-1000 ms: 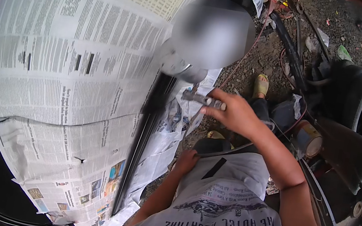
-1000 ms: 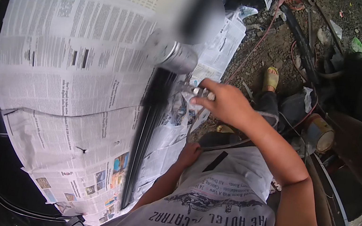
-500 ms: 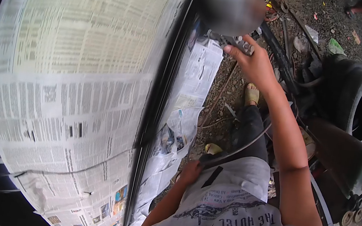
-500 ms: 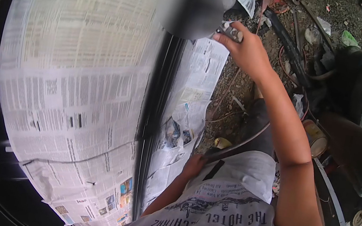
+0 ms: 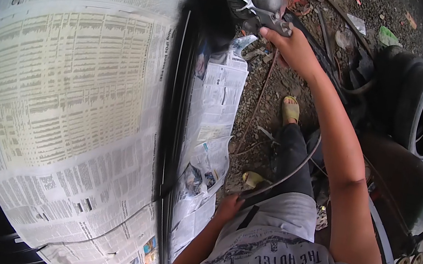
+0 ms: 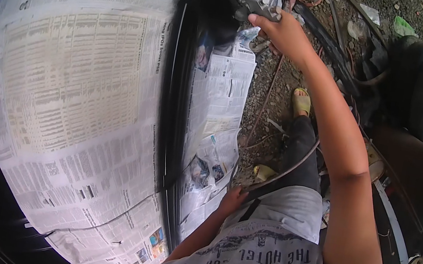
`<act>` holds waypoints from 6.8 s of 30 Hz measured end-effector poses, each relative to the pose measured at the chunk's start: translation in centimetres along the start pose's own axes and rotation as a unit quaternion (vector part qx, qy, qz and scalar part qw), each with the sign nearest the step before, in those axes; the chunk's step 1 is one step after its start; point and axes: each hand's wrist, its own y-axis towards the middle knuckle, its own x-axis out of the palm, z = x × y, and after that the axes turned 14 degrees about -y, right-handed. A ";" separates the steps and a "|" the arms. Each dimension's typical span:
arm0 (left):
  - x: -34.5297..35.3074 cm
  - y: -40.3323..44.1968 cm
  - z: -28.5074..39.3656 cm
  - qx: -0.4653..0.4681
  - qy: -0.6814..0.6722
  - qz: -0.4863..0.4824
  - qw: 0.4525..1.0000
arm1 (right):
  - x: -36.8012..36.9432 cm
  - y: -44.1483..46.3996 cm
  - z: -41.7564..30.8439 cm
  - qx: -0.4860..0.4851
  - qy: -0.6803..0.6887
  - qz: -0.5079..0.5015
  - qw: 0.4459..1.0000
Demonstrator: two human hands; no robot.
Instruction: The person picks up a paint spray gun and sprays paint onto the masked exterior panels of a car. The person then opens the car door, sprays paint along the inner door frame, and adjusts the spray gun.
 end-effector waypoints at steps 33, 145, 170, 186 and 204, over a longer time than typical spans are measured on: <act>3.3 0.6 -17.6 -0.130 0.028 0.069 0.989 | 22.9 -5.4 22.6 -0.040 -0.106 0.134 0.985; -11.0 13.5 28.4 -0.007 0.015 0.072 0.997 | -15.1 6.7 -5.7 -0.288 -0.410 0.064 0.863; -11.1 20.9 28.4 -0.034 -0.073 0.055 0.995 | -20.6 13.2 -15.3 -0.218 -0.236 0.181 0.930; -12.7 31.6 20.1 0.063 -0.097 0.036 0.993 | -21.7 9.7 -17.5 -0.195 -0.253 0.038 0.947; -4.6 34.7 41.3 -0.143 -0.110 0.183 0.967 | -31.0 26.8 -13.7 -0.294 -0.342 0.017 0.892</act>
